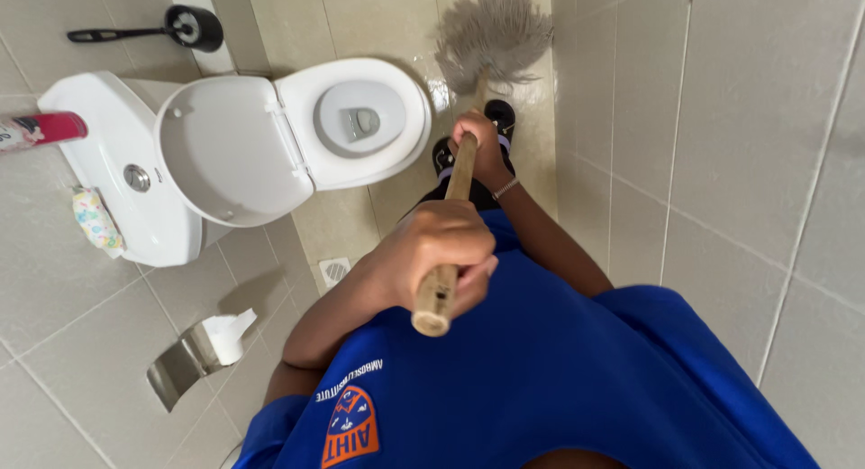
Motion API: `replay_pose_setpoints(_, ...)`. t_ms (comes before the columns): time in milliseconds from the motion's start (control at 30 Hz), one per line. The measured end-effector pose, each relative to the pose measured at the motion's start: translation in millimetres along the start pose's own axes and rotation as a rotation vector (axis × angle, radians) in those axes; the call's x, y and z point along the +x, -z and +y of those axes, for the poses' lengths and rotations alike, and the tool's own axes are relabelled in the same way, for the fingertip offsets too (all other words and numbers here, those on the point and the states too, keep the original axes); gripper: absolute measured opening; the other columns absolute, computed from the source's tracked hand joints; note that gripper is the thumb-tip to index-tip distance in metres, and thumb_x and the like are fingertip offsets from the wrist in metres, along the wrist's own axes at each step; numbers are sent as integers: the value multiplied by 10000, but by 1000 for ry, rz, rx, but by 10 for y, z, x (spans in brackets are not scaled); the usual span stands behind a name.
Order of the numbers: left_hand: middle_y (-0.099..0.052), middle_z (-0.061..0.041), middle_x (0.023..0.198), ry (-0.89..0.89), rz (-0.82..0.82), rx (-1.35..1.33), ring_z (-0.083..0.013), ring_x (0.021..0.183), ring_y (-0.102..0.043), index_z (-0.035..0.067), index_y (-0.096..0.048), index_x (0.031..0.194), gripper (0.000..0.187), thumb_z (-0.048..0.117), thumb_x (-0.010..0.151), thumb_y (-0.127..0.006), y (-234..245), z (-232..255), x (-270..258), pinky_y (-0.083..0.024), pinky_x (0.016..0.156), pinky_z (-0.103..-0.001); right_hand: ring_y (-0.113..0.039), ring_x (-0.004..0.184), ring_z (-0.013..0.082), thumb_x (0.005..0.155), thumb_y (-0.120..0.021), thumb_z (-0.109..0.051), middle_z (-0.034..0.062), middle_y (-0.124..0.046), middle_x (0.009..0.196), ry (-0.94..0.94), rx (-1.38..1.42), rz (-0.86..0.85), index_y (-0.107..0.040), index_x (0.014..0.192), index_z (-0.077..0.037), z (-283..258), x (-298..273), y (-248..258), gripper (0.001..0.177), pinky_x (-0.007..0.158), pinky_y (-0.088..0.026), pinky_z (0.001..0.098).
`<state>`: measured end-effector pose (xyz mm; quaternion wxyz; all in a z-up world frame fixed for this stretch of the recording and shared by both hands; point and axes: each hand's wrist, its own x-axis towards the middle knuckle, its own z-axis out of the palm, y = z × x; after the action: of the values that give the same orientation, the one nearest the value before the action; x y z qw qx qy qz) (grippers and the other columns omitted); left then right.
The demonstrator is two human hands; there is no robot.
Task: The person wipes a toilet rim with paper, flushes the toilet, and mops the bathroom floor using a mop.
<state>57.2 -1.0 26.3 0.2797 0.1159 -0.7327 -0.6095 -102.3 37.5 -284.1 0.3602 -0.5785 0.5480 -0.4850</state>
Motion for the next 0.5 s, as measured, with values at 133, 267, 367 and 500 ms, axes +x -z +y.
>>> replay_pose_setpoints(133, -486, -25, 599, -41, -29, 75, -216, 548, -500, 114, -417, 641, 346, 6, 818, -694, -167, 49, -43, -418, 622, -374, -443, 683, 198, 769, -675, 41, 28, -527, 679, 0, 31, -10, -442, 697, -92, 87, 27, -154, 278, 719, -386, 354)
replay_pose_setpoints(267, -494, -21, 591, -3, 90, 75, -221, 539, -530, 117, -426, 630, 312, 4, 770, -680, -251, 33, -88, -440, 592, -367, -461, 708, 198, 777, -707, 16, 21, -530, 698, 18, 97, -98, -433, 709, -99, 133, 86, -228, 305, 720, -402, 336)
replay_pose_setpoints(367, -476, -38, 588, 8, 186, 97, -241, 540, -522, 110, -410, 621, 318, -15, 746, -674, -298, 143, -202, -408, 561, -377, -461, 698, 195, 787, -715, 11, 20, -518, 690, -19, 121, -164, -431, 703, -101, 129, 1, -277, 317, 709, -410, 334)
replay_pose_setpoints(500, -442, -76, 616, 50, 294, 189, -284, 571, -491, 92, -384, 640, 326, -42, 745, -662, -433, 293, -281, -381, 570, -391, -490, 687, 176, 755, -708, 16, 16, -540, 680, -8, 113, -227, -436, 700, -91, 68, -116, -217, 297, 732, -443, 333)
